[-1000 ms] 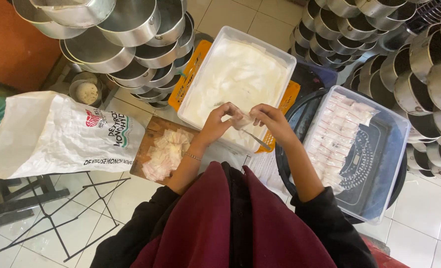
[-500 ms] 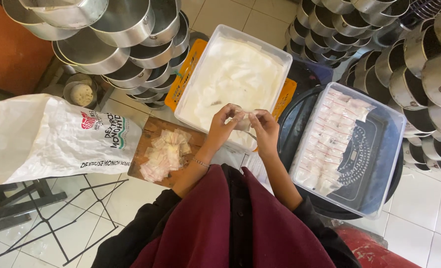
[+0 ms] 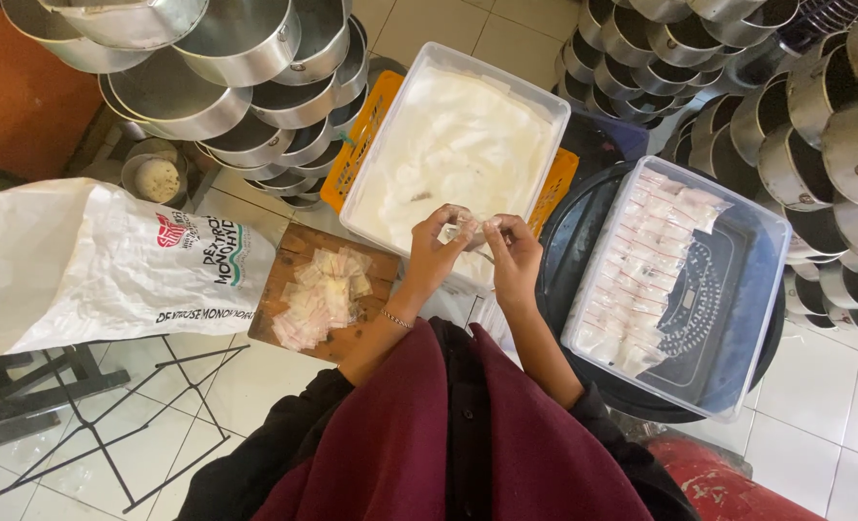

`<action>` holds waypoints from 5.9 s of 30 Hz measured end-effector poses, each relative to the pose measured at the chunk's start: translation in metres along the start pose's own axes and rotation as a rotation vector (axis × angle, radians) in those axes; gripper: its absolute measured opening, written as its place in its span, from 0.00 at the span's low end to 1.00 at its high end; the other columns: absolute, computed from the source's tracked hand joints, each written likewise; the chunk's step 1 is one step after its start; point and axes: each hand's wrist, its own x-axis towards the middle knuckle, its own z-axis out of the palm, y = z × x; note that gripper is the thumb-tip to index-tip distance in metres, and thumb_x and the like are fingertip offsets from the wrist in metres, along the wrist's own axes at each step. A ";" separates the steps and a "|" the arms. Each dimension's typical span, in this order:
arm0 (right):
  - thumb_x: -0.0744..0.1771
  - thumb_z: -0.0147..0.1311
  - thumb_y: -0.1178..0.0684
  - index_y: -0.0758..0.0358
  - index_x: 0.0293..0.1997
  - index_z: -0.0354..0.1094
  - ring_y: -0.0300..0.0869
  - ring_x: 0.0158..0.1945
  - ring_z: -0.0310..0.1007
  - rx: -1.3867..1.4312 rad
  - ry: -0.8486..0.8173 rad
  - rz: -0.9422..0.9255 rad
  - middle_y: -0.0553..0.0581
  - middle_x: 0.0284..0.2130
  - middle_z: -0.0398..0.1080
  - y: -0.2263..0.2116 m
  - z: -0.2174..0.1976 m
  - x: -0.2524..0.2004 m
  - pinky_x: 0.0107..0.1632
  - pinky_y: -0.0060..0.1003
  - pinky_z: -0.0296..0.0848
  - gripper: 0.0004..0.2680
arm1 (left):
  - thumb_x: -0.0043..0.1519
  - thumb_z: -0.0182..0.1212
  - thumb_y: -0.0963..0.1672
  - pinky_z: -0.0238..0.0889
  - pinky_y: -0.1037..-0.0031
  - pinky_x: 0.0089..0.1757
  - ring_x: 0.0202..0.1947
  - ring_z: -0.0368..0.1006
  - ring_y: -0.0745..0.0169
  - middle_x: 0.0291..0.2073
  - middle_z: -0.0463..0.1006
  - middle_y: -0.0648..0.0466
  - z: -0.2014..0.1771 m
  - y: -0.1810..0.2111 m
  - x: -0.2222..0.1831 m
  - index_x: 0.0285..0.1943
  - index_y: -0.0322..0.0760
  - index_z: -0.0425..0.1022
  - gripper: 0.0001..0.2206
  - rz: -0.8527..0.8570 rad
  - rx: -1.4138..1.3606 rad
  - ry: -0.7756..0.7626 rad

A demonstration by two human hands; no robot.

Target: The person scoops white powder from a container into small plastic bags by hand and with a spoon, then seals the bags and places them into a larger bin.

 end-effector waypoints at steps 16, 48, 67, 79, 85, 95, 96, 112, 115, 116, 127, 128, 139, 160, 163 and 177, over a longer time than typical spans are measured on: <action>0.69 0.61 0.56 0.63 0.41 0.75 0.33 0.35 0.66 -0.190 0.033 0.054 0.50 0.31 0.72 -0.001 -0.003 -0.004 0.36 0.26 0.65 0.03 | 0.61 0.70 0.42 0.64 0.71 0.52 0.40 0.73 0.71 0.32 0.81 0.55 -0.004 -0.025 -0.007 0.40 0.37 0.81 0.04 -0.155 -0.024 0.005; 0.67 0.66 0.55 0.59 0.38 0.75 0.46 0.33 0.72 -0.431 -0.025 -0.080 0.55 0.32 0.74 0.001 -0.018 0.000 0.42 0.42 0.68 0.03 | 0.64 0.65 0.42 0.61 0.69 0.53 0.46 0.72 0.64 0.35 0.80 0.51 0.006 -0.008 -0.007 0.41 0.37 0.77 0.04 -0.233 -0.126 0.083; 0.62 0.67 0.58 0.54 0.32 0.76 0.41 0.29 0.71 -0.590 0.044 -0.191 0.46 0.26 0.73 -0.015 -0.016 0.005 0.40 0.36 0.68 0.04 | 0.59 0.72 0.44 0.61 0.66 0.56 0.46 0.74 0.63 0.36 0.82 0.50 0.014 -0.019 -0.017 0.39 0.36 0.81 0.07 -0.216 0.099 0.156; 0.61 0.65 0.60 0.58 0.32 0.75 0.41 0.30 0.69 -0.513 0.098 -0.144 0.51 0.25 0.72 -0.017 -0.028 -0.004 0.39 0.34 0.67 0.03 | 0.63 0.68 0.43 0.62 0.66 0.55 0.44 0.72 0.66 0.34 0.79 0.53 0.018 -0.012 -0.024 0.39 0.36 0.81 0.04 -0.199 -0.027 0.090; 0.62 0.67 0.59 0.58 0.33 0.75 0.43 0.29 0.70 -0.516 0.147 -0.141 0.53 0.26 0.72 -0.023 -0.040 -0.017 0.36 0.34 0.67 0.04 | 0.60 0.71 0.44 0.60 0.55 0.57 0.48 0.76 0.42 0.36 0.81 0.41 0.033 -0.016 -0.033 0.43 0.29 0.79 0.11 -0.293 0.204 0.030; 0.68 0.62 0.54 0.58 0.40 0.75 0.44 0.35 0.75 -0.567 0.360 0.048 0.54 0.32 0.76 -0.025 -0.103 -0.052 0.40 0.36 0.72 0.02 | 0.61 0.70 0.45 0.66 0.72 0.51 0.43 0.72 0.70 0.35 0.80 0.56 0.103 -0.012 -0.050 0.41 0.39 0.81 0.07 -0.358 -0.022 -0.224; 0.69 0.61 0.53 0.59 0.41 0.74 0.46 0.37 0.77 -0.574 0.390 0.084 0.55 0.33 0.77 -0.031 -0.108 -0.056 0.41 0.38 0.74 0.03 | 0.61 0.70 0.45 0.66 0.72 0.50 0.42 0.71 0.68 0.35 0.80 0.56 0.111 -0.013 -0.053 0.42 0.38 0.81 0.07 -0.355 -0.045 -0.251; 0.69 0.61 0.50 0.59 0.45 0.75 0.41 0.33 0.75 -0.541 0.437 0.216 0.57 0.32 0.77 -0.008 -0.251 -0.027 0.33 0.33 0.77 0.06 | 0.57 0.72 0.46 0.71 0.69 0.42 0.36 0.79 0.57 0.32 0.82 0.48 0.248 -0.093 -0.034 0.42 0.36 0.79 0.11 -0.280 0.053 -0.443; 0.69 0.62 0.47 0.58 0.46 0.77 0.46 0.36 0.79 -0.676 0.423 0.221 0.58 0.35 0.79 0.000 -0.286 -0.011 0.35 0.41 0.77 0.08 | 0.57 0.72 0.48 0.71 0.71 0.42 0.36 0.79 0.61 0.32 0.82 0.52 0.271 -0.116 -0.023 0.42 0.40 0.79 0.12 -0.279 0.074 -0.482; 0.69 0.62 0.45 0.55 0.46 0.77 0.48 0.39 0.79 -0.722 0.416 0.234 0.56 0.36 0.79 -0.003 -0.294 -0.005 0.41 0.43 0.76 0.08 | 0.58 0.70 0.47 0.71 0.67 0.43 0.37 0.80 0.56 0.34 0.82 0.50 0.277 -0.124 -0.019 0.44 0.39 0.78 0.11 -0.258 0.105 -0.523; 0.68 0.63 0.42 0.48 0.46 0.78 0.49 0.40 0.80 -0.883 0.498 0.338 0.50 0.35 0.79 0.066 -0.399 0.076 0.45 0.44 0.77 0.08 | 0.59 0.61 0.48 0.73 0.62 0.47 0.44 0.81 0.58 0.38 0.82 0.62 0.336 -0.159 0.022 0.45 0.55 0.74 0.07 0.023 0.585 -0.860; 0.67 0.63 0.45 0.51 0.46 0.78 0.50 0.37 0.80 -0.878 0.507 0.348 0.53 0.34 0.79 0.071 -0.401 0.084 0.43 0.45 0.77 0.07 | 0.57 0.62 0.48 0.71 0.59 0.47 0.46 0.78 0.55 0.41 0.80 0.61 0.341 -0.159 0.024 0.47 0.55 0.74 0.10 0.156 0.722 -0.912; 0.66 0.61 0.50 0.48 0.46 0.78 0.48 0.36 0.81 -0.904 0.441 0.493 0.53 0.32 0.79 0.131 -0.425 0.140 0.43 0.45 0.78 0.06 | 0.61 0.53 0.44 0.46 0.49 0.63 0.74 0.54 0.47 0.68 0.68 0.46 0.365 -0.175 0.024 0.70 0.34 0.66 0.25 0.433 1.019 -1.008; 0.64 0.68 0.50 0.52 0.47 0.72 0.55 0.42 0.78 -0.941 0.577 0.162 0.59 0.35 0.78 0.094 -0.383 0.148 0.45 0.51 0.78 0.11 | 0.66 0.50 0.49 0.46 0.37 0.63 0.75 0.51 0.52 0.70 0.64 0.52 0.355 -0.166 0.033 0.74 0.42 0.61 0.26 0.293 0.968 -0.975; 0.68 0.61 0.51 0.53 0.41 0.73 0.45 0.28 0.78 -0.815 0.578 0.178 0.52 0.31 0.78 0.071 -0.350 0.165 0.35 0.42 0.78 0.03 | 0.67 0.49 0.48 0.54 0.47 0.60 0.69 0.63 0.54 0.64 0.71 0.54 0.341 -0.145 0.053 0.70 0.46 0.64 0.21 0.210 0.786 -0.833; 0.70 0.53 0.52 0.59 0.38 0.77 0.37 0.24 0.71 -0.287 -0.274 -0.020 0.56 0.23 0.73 -0.039 -0.009 0.196 0.28 0.27 0.70 0.07 | 0.61 0.65 0.45 0.68 0.81 0.35 0.31 0.79 0.69 0.33 0.84 0.58 0.047 0.017 0.111 0.42 0.49 0.80 0.03 0.045 0.170 0.213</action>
